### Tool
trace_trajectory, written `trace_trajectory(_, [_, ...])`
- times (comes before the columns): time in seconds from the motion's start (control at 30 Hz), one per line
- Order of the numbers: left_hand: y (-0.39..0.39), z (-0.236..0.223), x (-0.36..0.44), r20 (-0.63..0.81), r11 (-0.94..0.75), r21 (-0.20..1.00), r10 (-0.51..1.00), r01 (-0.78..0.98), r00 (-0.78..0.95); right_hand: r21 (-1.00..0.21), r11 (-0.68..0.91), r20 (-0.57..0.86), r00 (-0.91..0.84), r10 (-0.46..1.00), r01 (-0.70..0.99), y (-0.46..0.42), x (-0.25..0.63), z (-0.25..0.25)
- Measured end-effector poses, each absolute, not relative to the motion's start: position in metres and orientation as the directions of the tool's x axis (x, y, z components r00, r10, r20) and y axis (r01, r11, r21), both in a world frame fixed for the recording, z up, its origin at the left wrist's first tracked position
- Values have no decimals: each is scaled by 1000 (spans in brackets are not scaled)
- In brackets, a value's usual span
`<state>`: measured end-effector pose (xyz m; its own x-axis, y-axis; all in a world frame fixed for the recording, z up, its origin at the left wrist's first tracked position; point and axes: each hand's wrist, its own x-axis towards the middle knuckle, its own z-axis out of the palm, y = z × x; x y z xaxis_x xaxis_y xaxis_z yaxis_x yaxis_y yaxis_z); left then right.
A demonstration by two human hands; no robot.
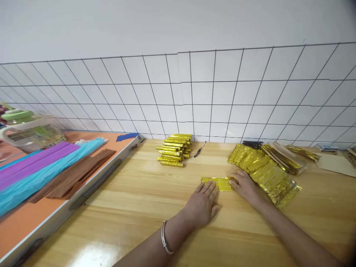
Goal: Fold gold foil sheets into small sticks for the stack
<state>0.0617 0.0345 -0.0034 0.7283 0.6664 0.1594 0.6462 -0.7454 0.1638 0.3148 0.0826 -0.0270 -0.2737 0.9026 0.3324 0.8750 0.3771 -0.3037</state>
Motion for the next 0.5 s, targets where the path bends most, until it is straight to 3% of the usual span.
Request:
trace_trajectory(0.27, [37, 1, 61, 141, -747, 175, 664, 642, 734, -317, 374, 346, -261, 901, 871, 84, 306, -20])
trace_trajectory(0.5, [37, -3, 61, 155, -750, 147, 662, 645, 733, -211, 397, 403, -291, 868, 893, 73, 302, -20])
